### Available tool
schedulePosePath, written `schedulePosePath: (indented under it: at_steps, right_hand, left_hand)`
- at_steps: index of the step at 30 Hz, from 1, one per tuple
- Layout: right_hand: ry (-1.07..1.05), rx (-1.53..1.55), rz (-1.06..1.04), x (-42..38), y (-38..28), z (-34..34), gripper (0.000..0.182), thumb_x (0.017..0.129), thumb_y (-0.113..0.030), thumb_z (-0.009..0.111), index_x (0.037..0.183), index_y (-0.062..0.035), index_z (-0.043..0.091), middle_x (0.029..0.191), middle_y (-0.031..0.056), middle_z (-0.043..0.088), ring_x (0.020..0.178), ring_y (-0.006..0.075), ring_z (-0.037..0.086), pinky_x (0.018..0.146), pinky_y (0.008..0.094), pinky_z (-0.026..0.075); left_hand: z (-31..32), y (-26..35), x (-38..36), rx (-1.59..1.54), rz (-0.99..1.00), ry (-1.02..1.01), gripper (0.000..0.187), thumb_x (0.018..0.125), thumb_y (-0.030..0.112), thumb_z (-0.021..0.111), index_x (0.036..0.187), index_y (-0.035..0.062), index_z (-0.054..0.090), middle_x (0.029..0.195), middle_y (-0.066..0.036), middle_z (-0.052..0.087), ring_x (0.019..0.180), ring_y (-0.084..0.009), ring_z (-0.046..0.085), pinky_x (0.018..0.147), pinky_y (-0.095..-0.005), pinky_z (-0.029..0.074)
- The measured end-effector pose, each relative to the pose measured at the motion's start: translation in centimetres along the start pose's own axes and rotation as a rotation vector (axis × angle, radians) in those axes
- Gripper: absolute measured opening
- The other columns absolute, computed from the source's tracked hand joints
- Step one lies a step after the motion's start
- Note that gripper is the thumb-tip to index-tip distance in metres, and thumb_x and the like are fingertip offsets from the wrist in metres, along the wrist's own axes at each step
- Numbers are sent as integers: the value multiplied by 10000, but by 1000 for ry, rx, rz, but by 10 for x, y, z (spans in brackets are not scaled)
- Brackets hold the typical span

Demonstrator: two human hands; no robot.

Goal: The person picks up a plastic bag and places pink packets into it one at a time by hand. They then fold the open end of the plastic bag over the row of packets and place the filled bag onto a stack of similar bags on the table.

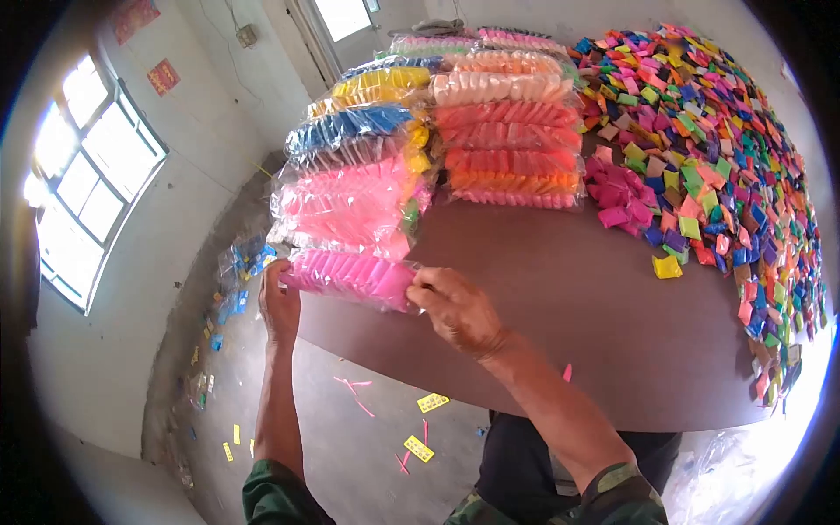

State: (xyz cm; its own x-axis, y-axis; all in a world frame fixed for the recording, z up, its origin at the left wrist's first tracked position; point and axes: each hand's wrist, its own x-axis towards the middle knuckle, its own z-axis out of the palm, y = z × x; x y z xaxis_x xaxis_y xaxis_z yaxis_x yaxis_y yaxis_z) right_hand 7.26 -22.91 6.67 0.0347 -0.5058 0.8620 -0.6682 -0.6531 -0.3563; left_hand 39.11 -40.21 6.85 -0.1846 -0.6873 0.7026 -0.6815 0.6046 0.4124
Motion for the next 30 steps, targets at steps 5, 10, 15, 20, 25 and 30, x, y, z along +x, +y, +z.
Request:
schedulePosePath:
  at_steps: [5,10,15,20,25,30]
  right_hand:
    - [-51,-19,-23,7,13,47,308,801,61,708,1080,-70,709,1098,89,667,1007,297,700,816,382,609]
    - [-90,-6,137,-2,24,77,289,799,61,711,1056,-72,712,1106,87,667,1025,298,697,823,394,617]
    - [-42,-45,151,-4,26,83,267,796,70,720,1021,-72,703,1113,83,666,1055,312,682,861,418,611]
    - [2,-41,184,-6,21,90,262,790,86,713,1002,-66,691,1109,85,664,1083,325,670,883,431,604]
    - [-54,7,210,-5,18,86,317,775,128,683,1028,-63,691,1089,85,675,1047,323,683,870,427,602]
    - [-162,-6,263,-4,17,85,239,838,46,678,1059,-44,703,1121,94,680,1069,321,683,877,440,605]
  left_hand:
    - [12,-40,29,105,98,119,303,890,-64,642,1170,44,601,1219,-141,703,1155,-378,675,969,-463,526]
    - [34,-65,35,163,117,54,266,911,-50,636,1150,58,589,1118,-157,703,1080,-411,681,899,-485,527]
    - [36,-75,30,70,38,-77,250,896,-48,651,1117,61,604,1057,-180,711,1022,-432,694,845,-490,538]
    - [25,-91,28,44,31,-218,267,865,-36,700,1095,59,603,1004,-186,745,990,-435,724,806,-483,552]
    - [14,-100,27,39,12,-305,289,855,-39,723,1099,60,606,1001,-196,750,978,-434,733,798,-481,554]
    - [11,-90,25,43,49,-238,279,876,-53,706,1112,57,607,992,-198,751,963,-439,733,791,-504,549]
